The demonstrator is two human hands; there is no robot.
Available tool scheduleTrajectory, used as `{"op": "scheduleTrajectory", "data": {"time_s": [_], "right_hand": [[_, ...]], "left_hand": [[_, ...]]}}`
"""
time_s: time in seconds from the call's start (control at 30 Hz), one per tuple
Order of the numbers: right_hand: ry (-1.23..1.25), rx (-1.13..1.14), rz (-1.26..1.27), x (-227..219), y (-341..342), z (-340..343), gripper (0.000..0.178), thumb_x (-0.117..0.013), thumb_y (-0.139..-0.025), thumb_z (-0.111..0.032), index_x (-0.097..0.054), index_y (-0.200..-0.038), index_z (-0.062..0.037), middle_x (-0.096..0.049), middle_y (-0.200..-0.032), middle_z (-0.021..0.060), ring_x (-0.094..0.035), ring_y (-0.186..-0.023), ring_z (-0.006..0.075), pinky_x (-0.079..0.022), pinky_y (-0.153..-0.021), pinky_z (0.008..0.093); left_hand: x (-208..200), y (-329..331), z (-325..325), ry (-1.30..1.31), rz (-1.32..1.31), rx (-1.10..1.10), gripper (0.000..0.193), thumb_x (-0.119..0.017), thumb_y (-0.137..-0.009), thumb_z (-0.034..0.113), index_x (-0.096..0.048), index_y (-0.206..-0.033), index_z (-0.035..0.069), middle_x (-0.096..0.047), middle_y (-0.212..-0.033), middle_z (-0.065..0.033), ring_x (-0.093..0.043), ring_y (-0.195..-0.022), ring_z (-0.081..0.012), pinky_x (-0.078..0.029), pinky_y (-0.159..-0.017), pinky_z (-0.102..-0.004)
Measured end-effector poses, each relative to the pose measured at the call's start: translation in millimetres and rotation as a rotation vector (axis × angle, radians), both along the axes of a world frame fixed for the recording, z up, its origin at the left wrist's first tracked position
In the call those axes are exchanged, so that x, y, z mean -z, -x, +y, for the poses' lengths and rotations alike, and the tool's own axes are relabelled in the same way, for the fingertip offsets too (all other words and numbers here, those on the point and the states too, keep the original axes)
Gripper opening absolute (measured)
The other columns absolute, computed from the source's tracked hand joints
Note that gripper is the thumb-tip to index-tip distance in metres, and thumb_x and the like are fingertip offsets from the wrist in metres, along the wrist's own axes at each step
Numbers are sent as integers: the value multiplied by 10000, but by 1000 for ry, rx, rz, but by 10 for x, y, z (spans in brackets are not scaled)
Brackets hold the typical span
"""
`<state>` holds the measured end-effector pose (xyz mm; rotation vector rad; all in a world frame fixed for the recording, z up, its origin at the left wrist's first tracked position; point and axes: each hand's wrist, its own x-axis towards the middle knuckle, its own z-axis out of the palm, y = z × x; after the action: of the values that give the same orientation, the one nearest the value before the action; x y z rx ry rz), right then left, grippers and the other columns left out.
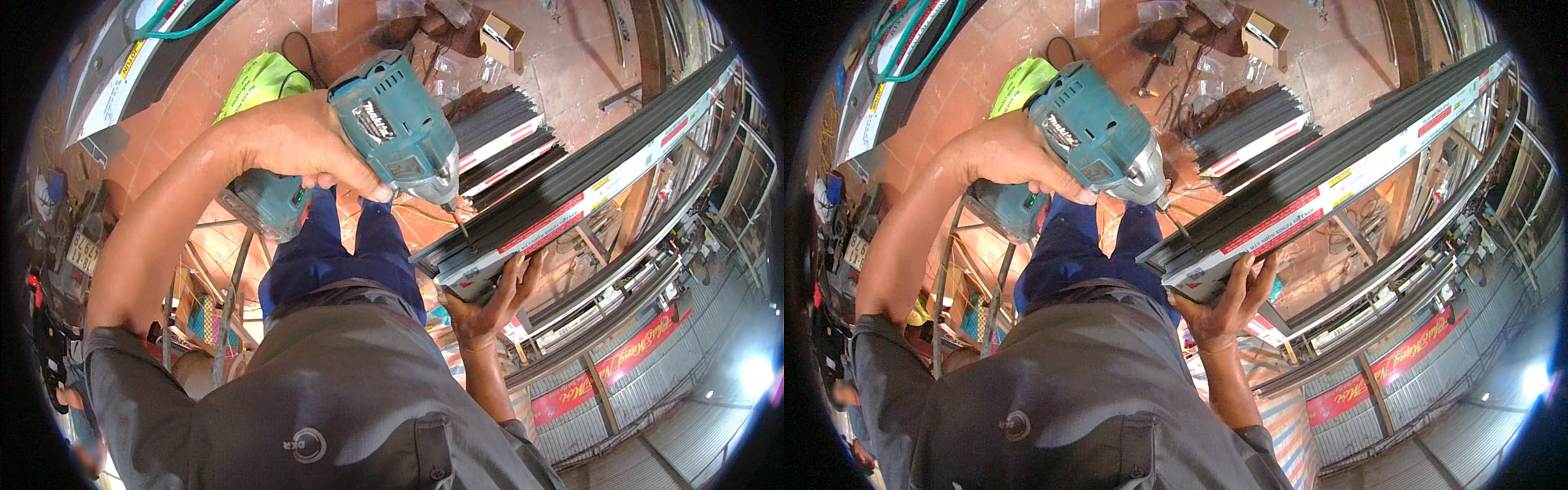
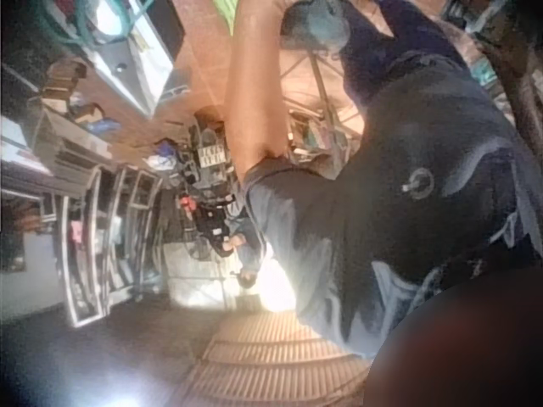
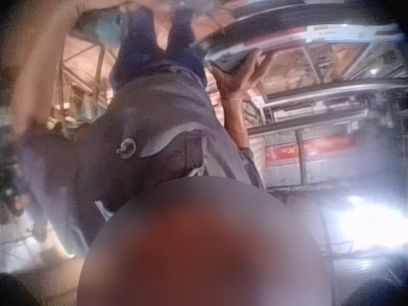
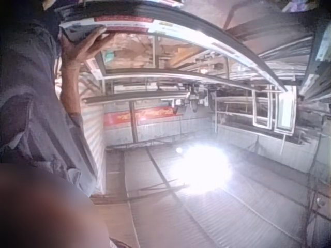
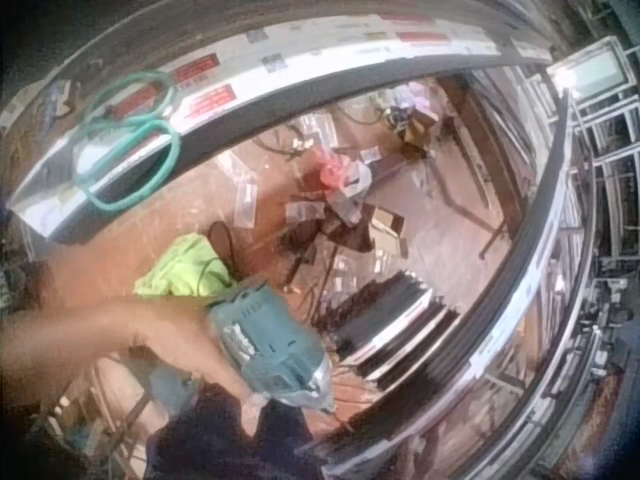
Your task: The person assembles a rectangular window frame by aligning metal profiles and securing them with a cordless drill. They then move the frame aside and measure another metal profile with a tape measure.
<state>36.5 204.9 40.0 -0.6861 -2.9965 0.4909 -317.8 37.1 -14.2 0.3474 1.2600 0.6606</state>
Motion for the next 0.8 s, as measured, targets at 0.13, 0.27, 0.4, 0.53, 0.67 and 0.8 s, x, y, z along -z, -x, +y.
{"op": "scheduleTrajectory", "data": {"time_s": [0.13, 0.27, 0.4, 0.53, 0.67, 0.8], "right_hand": [[-36, -33, -11, -12, 33, 27, 1239, -804, -730, -755, -385, -1587, 34, -187, -1669, 351, -403, -1471, 492, -518, -1053, 526], [-18, -35, -13, -9, 20, 28, 1244, -810, -728, -750, -379, -1589, 38, -188, -1668, 351, -412, -1463, 494, -515, -1054, 529], [6, 2, -1, 8, -12, 13, 1231, -824, -725, -741, -386, -1595, 12, -193, -1673, 336, -367, -1494, 496, -472, -1101, 551], [64, 41, 17, 7, -9, 15, 1200, -883, -729, -673, -375, -1621, -51, -206, -1688, 289, -275, -1565, 482, -392, -1192, 591], [39, 57, -4, -28, 51, 23, 1160, -886, -711, -673, -438, -1578, -44, -195, -1672, 347, -328, -1516, 519, -414, -1152, 597], [-135, -168, -110, -231, 266, 74, 883, -865, -760, -610, -591, -1469, -163, -359, -1637, 254, -356, -1510, 492, -292, -1209, 583]], "left_hand": [[-23, 16, 6, -11, 19, -33, 380, -950, -696, 353, -781, -907, 87, -682, -693, -9, -582, -571, -111, -484, -569, -281], [-19, -59, -19, -4, 102, -73, 332, -909, -715, 360, -804, -877, 89, -690, -668, -4, -572, -540, -110, -466, -531, -276], [21, -88, -34, -10, 98, -72, 327, -896, -717, 379, -806, -827, 85, -681, -642, 2, -569, -524, -108, -460, -513, -276], [29, -121, -82, -17, 65, -148, 314, -910, -722, 348, -762, -788, 79, -647, -626, -6, -569, -531, -106, -461, -515, -283], [-107, -44, -82, -16, 122, -192, 315, -922, -747, 312, -694, -719, 96, -612, -605, 1, -555, -538, -101, -462, -528, -286], [-178, -48, -218, -35, 263, -357, 366, -943, -737, 345, -753, -880, 67, -659, -702, -4, -582, -610, -96, -494, -571, -277]]}}
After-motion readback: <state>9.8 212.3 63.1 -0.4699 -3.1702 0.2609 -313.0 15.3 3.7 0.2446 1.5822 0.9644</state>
